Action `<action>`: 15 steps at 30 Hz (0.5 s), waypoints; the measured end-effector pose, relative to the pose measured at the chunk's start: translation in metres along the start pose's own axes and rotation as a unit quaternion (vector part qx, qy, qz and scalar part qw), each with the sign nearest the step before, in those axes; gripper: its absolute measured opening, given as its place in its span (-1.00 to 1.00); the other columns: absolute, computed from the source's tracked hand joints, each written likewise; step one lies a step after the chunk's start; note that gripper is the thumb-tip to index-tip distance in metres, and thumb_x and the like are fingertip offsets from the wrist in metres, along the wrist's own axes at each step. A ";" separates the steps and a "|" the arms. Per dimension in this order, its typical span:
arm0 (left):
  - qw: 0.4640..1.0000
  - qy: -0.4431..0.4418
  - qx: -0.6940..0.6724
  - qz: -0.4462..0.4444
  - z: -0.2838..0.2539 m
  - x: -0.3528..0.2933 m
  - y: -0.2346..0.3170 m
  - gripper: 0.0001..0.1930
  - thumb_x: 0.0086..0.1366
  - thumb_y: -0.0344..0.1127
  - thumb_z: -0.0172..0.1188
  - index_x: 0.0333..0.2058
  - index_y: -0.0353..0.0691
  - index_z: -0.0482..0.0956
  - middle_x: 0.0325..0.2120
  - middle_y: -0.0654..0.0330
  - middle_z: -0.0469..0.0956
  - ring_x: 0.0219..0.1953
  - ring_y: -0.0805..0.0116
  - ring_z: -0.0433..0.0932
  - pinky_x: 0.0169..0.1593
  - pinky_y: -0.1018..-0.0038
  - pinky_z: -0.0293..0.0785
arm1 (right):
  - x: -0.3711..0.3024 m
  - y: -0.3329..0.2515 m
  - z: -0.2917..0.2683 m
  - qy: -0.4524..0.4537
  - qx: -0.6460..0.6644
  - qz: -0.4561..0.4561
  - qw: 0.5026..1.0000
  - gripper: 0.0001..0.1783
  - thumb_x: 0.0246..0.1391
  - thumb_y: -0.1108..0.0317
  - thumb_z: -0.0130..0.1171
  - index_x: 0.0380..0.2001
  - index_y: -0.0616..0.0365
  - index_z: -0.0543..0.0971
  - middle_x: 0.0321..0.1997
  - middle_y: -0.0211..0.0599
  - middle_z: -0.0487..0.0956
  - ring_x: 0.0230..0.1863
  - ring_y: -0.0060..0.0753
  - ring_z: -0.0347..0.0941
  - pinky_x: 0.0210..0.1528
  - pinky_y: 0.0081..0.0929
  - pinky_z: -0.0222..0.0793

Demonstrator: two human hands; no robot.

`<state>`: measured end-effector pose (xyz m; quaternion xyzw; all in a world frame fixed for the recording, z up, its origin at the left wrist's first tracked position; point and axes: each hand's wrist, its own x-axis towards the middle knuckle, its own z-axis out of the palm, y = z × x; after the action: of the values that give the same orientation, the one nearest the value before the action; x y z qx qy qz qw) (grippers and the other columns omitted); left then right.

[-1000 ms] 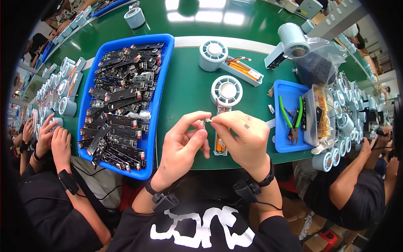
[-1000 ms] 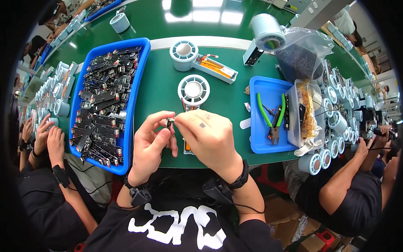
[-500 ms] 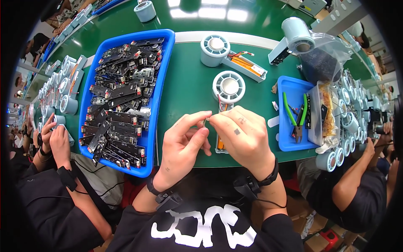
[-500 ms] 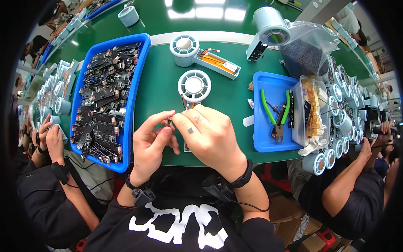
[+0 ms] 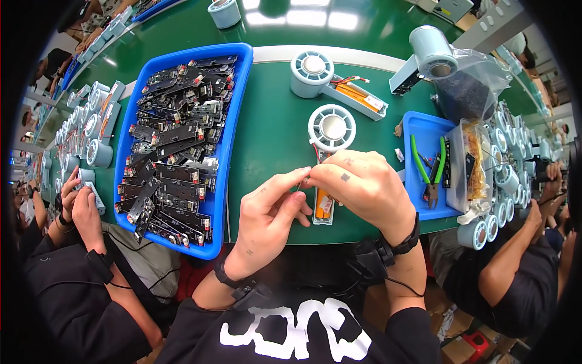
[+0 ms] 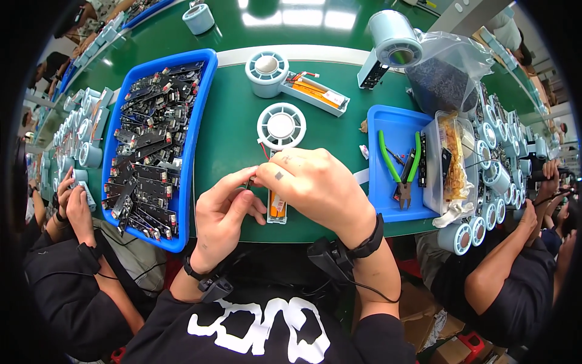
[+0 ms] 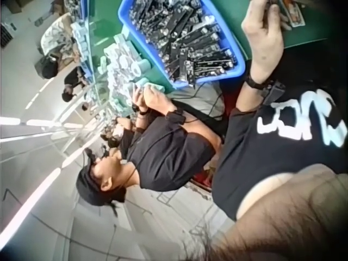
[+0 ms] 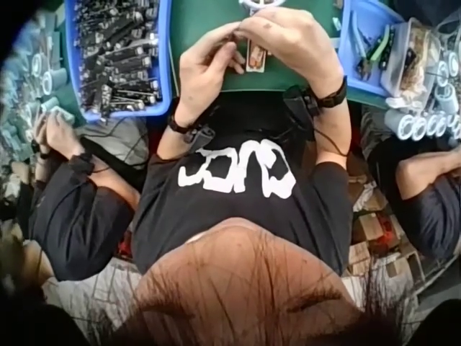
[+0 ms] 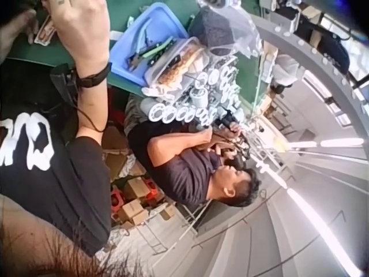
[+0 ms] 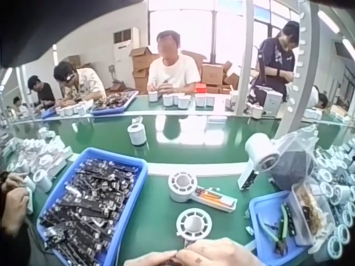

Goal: The person connects a circuit board to a battery and fan assembly by hand, fits the board into the plastic housing, and sets the unit aside. This process is repeated with another circuit board and fan housing.

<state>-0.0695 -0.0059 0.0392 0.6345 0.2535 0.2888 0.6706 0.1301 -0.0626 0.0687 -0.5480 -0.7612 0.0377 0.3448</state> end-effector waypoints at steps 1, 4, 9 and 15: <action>1.000 0.001 -0.001 0.001 -0.001 0.001 0.001 -0.67 0.49 -0.52 0.04 0.19 -0.40 0.49 -0.14 0.01 0.60 -0.34 0.36 0.66 -0.36 0.48 0.67 | 0.002 0.001 0.000 -0.001 0.000 -0.001 1.000 -0.75 -0.09 0.44 0.44 -0.28 0.14 0.67 -0.39 -0.32 0.65 -0.42 -0.28 0.64 -0.39 -0.42 0.56; 1.000 -0.001 0.009 0.018 0.003 0.004 0.004 -0.65 0.48 -0.53 0.05 0.20 -0.41 0.47 -0.14 0.01 0.60 -0.30 0.37 0.66 -0.36 0.49 0.66 | 0.001 0.005 -0.004 0.021 0.025 -0.013 0.999 -0.71 -0.11 0.46 0.46 -0.25 0.15 0.67 -0.36 -0.26 0.65 -0.40 -0.25 0.63 -0.38 -0.43 0.57; 0.997 0.041 -0.062 -0.015 0.008 0.003 0.009 -0.65 0.48 -0.47 0.08 0.20 -0.39 0.48 -0.13 0.02 0.60 -0.24 0.34 0.66 -0.26 0.46 0.64 | -0.002 -0.011 -0.004 0.127 0.029 -0.001 0.991 -0.67 -0.14 0.48 0.50 -0.23 0.16 0.67 -0.31 -0.23 0.66 -0.40 -0.27 0.62 -0.38 -0.45 0.55; 0.997 0.001 -0.023 0.079 0.017 -0.003 0.032 -0.59 0.35 -0.58 0.11 0.18 -0.40 0.50 -0.12 0.01 0.58 -0.20 0.32 0.63 -0.16 0.46 0.60 | -0.019 -0.073 0.000 0.144 0.082 0.215 0.962 -0.46 -0.17 0.53 0.53 -0.04 0.17 0.60 -0.22 -0.21 0.66 -0.40 -0.35 0.59 -0.33 -0.46 0.54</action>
<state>-0.0615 -0.0190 0.0722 0.6366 0.1969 0.3473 0.6598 0.0746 -0.1081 0.0913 -0.6685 -0.5618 0.0935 0.4782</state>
